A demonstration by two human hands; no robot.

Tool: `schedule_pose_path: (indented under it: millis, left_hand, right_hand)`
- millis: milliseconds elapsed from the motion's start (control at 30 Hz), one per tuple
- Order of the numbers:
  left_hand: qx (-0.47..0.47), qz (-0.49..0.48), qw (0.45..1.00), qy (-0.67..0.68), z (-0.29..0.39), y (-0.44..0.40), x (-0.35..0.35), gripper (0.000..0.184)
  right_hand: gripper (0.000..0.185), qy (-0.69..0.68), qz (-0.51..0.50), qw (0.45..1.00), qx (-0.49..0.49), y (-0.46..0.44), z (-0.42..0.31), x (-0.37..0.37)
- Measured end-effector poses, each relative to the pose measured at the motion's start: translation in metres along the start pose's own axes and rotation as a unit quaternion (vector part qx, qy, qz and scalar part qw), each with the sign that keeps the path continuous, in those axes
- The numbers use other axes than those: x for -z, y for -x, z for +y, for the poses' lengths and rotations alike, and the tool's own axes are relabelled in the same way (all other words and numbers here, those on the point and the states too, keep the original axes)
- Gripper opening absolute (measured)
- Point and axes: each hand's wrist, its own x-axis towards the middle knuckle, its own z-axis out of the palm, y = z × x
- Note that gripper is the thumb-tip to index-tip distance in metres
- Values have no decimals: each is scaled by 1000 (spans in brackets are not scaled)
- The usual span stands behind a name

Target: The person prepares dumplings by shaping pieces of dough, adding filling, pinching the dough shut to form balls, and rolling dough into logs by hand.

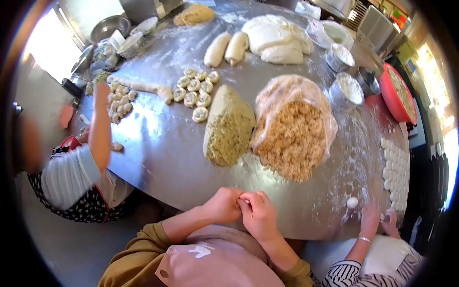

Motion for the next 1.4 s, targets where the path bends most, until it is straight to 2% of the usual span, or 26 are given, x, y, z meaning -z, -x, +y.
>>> schedule_pose_path:
  millis: [67, 100, 133, 167, 200, 267, 367, 400, 467, 500, 567, 600, 700, 733, 833, 867, 967, 1000, 1100, 1133, 1200, 1233, 1300, 1333, 1367, 1400]
  left_hand:
    - [42, -81, 996, 12, 8, 6, 10, 14]
    - [60, -119, 991, 16, 12, 7, 18, 16]
    - [107, -252, 962, -4, 14, 6, 28, 21]
    - [117, -229, 959, 122, 7, 9, 31, 20]
    - [127, -200, 940, 246, 2, 11, 32, 20]
    - [150, -112, 869, 458, 0, 12, 34, 18]
    - [178, -31, 775, 605, -16, -3, 40, 22]
    - [231, 20, 760, 607, 0, -7, 43, 36]
    - [128, -47, 696, 705, -26, -11, 37, 47]
    - [79, -80, 657, 745, -35, -9, 36, 53]
    - [144, 10, 690, 710, -20, -12, 40, 58]
    - [174, 52, 701, 689, -12, -15, 38, 61]
    - [128, 175, 752, 622, -1, -27, 21, 61]
    - [68, 128, 718, 681, -2, -26, 18, 62]
    - [105, 111, 687, 711, 34, -19, 25, 68]
    - [52, 69, 651, 754, 24, -15, 25, 70]
    - [12, 99, 866, 490, 3, -17, 12, 55]
    - [-2, 70, 881, 469, -4, -18, 9, 50]
    - [-42, 0, 918, 394, -18, -22, 1, 41]
    - [-49, 53, 947, 314, -5, -20, 2, 42]
    - [-108, 151, 950, 252, 4, -23, 23, 42]
    - [-149, 209, 942, 216, -1, -29, 38, 42]
    - [-83, 372, 921, 86, -22, -47, 73, 34]
    - [-33, 427, 903, 25, -31, -58, 94, 37]
    - [18, 479, 877, -36, -43, -68, 116, 40]
    - [45, 479, 869, -112, -68, -83, 134, 42]
  right_hand:
    - [13, 19, 15, 1000, 14, 2, 14, -2]
    - [12, 34, 54, 997, -31, 2, 26, 1]
    - [11, 51, 92, 992, -72, -1, 40, 6]
    - [10, 68, 132, 983, -109, -2, 48, 10]
    - [9, 94, 122, 986, -71, -2, 51, 12]
    - [7, 137, 99, 986, 4, 3, 52, 12]
    - [18, 102, 3, 994, 33, 26, 59, -19]
    - [22, 104, -5, 994, 43, 28, 60, -20]
    - [30, 105, -22, 992, 68, 30, 63, -22]
    - [33, 75, -3, 996, 44, 29, 57, -20]
    - [39, 19, 46, 999, -4, 12, 38, -5]
    - [44, -5, 15, 1000, 24, 6, 35, 0]
    - [48, -144, -64, 987, -37, -7, 12, -13]
    - [45, -134, -33, 990, -6, -14, 2, -23]
    - [39, -249, 3, 961, -120, -13, 4, -36]
    - [37, -272, -25, 951, -147, -16, 2, -28]
    - [37, -281, -93, 941, -164, -9, 11, -31]
    - [38, -228, -35, 969, -88, -4, 12, -40]
    - [37, -254, -64, 950, -170, 3, 21, -32]
    - [38, -308, -57, 919, -239, -3, 16, -23]
    - [38, -377, -21, 884, -276, 5, 38, -2]
    - [40, -426, 45, 850, -308, 5, 48, 8]
    - [46, -543, 155, 761, -321, 11, 90, 40]
    - [50, -559, 241, 719, -336, 10, 105, 56]
    - [54, -579, 277, 699, -317, 13, 120, 77]
    - [57, -554, 284, 724, -296, 18, 133, 94]
